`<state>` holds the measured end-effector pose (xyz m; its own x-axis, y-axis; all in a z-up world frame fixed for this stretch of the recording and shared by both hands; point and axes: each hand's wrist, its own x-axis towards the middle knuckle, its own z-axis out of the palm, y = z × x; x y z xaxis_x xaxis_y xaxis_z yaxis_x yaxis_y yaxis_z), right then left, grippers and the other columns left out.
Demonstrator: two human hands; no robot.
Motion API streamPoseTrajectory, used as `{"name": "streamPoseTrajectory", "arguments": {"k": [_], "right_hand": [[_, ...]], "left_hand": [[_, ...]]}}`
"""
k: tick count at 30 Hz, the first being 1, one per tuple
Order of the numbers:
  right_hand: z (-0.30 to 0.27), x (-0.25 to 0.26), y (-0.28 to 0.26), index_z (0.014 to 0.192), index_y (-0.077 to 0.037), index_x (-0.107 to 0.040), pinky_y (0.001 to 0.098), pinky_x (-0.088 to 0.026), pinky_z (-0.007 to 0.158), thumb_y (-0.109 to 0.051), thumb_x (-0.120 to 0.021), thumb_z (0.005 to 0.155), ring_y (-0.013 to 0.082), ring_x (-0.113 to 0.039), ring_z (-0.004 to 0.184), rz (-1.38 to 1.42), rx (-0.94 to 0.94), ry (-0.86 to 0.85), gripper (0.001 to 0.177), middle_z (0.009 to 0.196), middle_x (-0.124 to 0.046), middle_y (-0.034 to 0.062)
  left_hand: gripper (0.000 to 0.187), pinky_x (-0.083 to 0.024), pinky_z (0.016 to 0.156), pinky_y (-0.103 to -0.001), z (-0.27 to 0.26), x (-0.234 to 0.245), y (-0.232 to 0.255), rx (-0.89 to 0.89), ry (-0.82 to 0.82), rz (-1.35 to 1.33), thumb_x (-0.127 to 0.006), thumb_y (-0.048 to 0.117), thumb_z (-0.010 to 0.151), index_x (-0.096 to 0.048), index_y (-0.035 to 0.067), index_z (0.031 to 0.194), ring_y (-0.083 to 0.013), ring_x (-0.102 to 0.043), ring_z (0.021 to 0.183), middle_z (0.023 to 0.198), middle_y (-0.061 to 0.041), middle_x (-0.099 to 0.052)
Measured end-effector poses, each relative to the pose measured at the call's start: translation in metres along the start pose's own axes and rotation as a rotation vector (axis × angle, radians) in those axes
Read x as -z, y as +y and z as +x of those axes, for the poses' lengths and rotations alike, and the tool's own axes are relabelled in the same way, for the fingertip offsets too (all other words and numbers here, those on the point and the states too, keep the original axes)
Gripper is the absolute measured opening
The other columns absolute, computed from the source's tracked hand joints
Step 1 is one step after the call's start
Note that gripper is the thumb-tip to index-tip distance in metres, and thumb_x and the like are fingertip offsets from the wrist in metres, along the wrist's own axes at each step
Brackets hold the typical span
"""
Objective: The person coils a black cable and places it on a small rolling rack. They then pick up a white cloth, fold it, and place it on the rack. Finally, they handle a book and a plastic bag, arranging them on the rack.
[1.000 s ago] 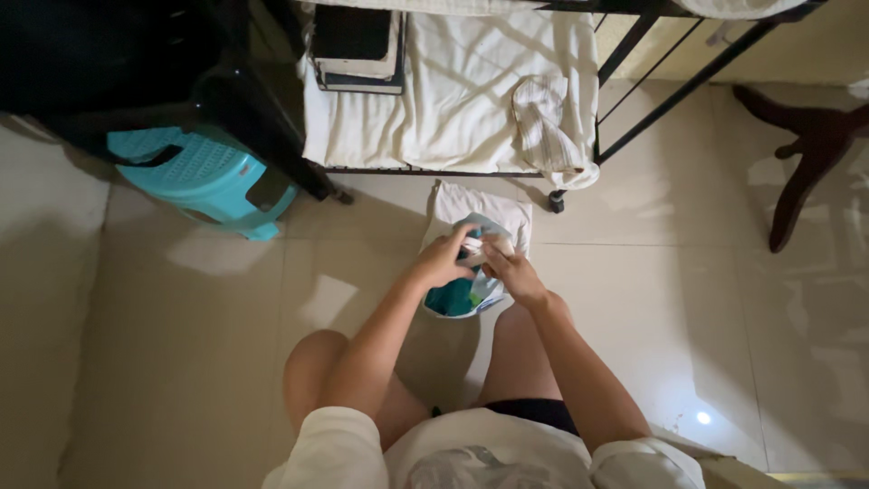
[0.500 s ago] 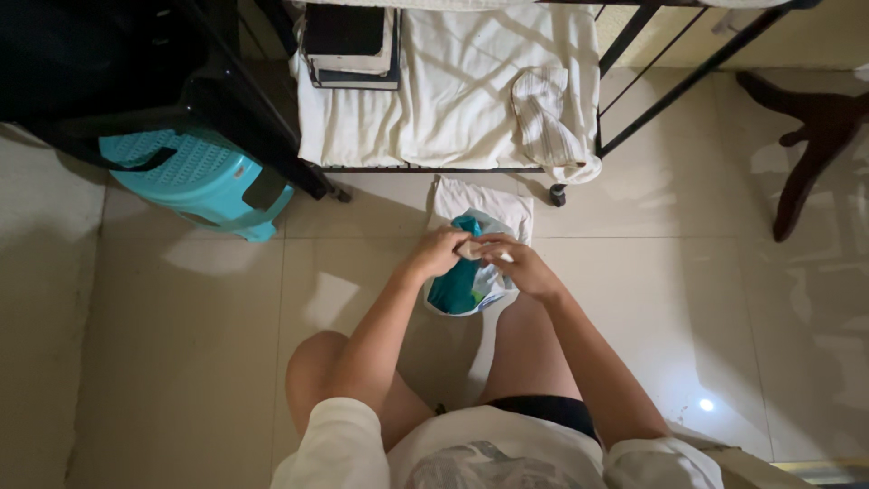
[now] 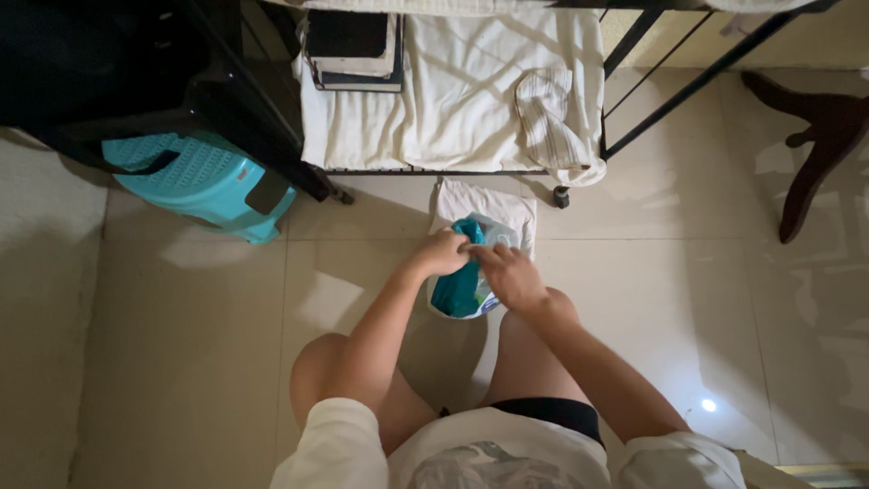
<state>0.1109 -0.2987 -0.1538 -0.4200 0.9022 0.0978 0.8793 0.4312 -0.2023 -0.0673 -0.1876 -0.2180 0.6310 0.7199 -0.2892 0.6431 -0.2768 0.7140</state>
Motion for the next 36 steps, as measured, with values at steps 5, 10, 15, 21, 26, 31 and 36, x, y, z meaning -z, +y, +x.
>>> {"name": "streamPoseTrajectory", "arguments": {"k": [5, 10, 15, 21, 26, 31, 36], "right_hand": [[-0.004, -0.016, -0.018, 0.138, -0.009, -0.066, 0.0407, -0.049, 0.086, -0.019, -0.065, 0.096, 0.0268, -0.059, 0.104, 0.015, -0.173, 0.090, 0.043, 0.110, -0.059, 0.0055], [-0.002, -0.020, -0.020, 0.134, -0.008, -0.064, 0.0388, -0.047, 0.087, -0.020, -0.064, 0.092, 0.0248, -0.059, 0.108, -0.136, 0.018, 0.224, 0.043, 0.132, -0.059, 0.0019], [-0.011, -0.015, -0.015, 0.131, -0.005, -0.068, 0.0350, -0.046, 0.086, -0.012, -0.066, 0.090, 0.0207, -0.057, 0.108, -0.157, 0.107, 0.256, 0.042, 0.142, -0.058, 0.0021], [-0.017, -0.025, -0.014, 0.120, -0.011, -0.072, 0.0387, -0.043, 0.082, -0.016, -0.066, 0.090, 0.0213, -0.057, 0.106, -0.285, 0.077, 0.268, 0.031, 0.142, -0.055, 0.0003], [-0.016, -0.015, -0.018, 0.121, -0.013, -0.073, 0.0398, -0.041, 0.085, -0.017, -0.068, 0.091, 0.0202, -0.056, 0.106, -0.245, 0.069, 0.286, 0.030, 0.141, -0.055, -0.0036], [-0.006, 0.009, -0.017, 0.125, -0.017, -0.073, 0.0414, -0.042, 0.095, -0.012, -0.069, 0.084, 0.0206, -0.056, 0.117, -0.173, 0.097, 0.430, 0.041, 0.138, -0.060, -0.0073], [-0.009, 0.007, -0.024, 0.121, -0.016, -0.074, 0.0430, -0.041, 0.099, -0.009, -0.070, 0.082, 0.0183, -0.055, 0.121, -0.110, 0.075, 0.369, 0.040, 0.135, -0.065, -0.0066]], "left_hand": [[0.057, -0.052, 0.090, -0.034, 0.018, -0.016, -0.026, 0.302, -0.058, -0.531, -0.052, 0.058, 0.104, -0.079, 0.010, 0.095, -0.0241, -0.071, 0.098, 0.102, -0.013, -0.077], [0.033, -0.051, 0.085, -0.034, 0.036, -0.044, -0.051, 0.335, -0.006, -0.762, -0.073, 0.035, 0.086, -0.078, 0.006, 0.102, -0.0195, -0.069, 0.098, 0.103, -0.008, -0.077], [0.033, -0.055, 0.076, -0.035, 0.045, -0.039, -0.056, 0.237, -0.011, -0.577, -0.077, 0.031, 0.086, -0.080, 0.000, 0.098, -0.0216, -0.070, 0.082, 0.094, -0.015, -0.078], [0.039, -0.055, 0.074, -0.037, 0.053, -0.024, -0.048, 0.145, -0.157, -0.055, -0.073, 0.036, 0.095, -0.078, -0.001, 0.088, -0.0253, -0.069, 0.076, 0.089, -0.019, -0.075], [0.025, -0.056, 0.073, -0.035, 0.040, -0.015, -0.032, 0.213, -0.138, -0.397, -0.077, 0.027, 0.086, -0.080, 0.002, 0.088, -0.0216, -0.070, 0.078, 0.088, -0.014, -0.079], [0.012, -0.055, 0.074, -0.041, 0.007, -0.005, 0.011, 0.266, 0.245, -0.265, -0.066, 0.016, 0.084, -0.076, 0.014, 0.089, -0.0264, -0.072, 0.084, 0.090, -0.009, -0.077], [0.011, -0.054, 0.078, -0.046, -0.001, -0.010, 0.024, 0.239, 0.536, -0.139, -0.063, 0.018, 0.087, -0.074, 0.015, 0.085, -0.0337, -0.071, 0.089, 0.089, -0.011, -0.075]]}}
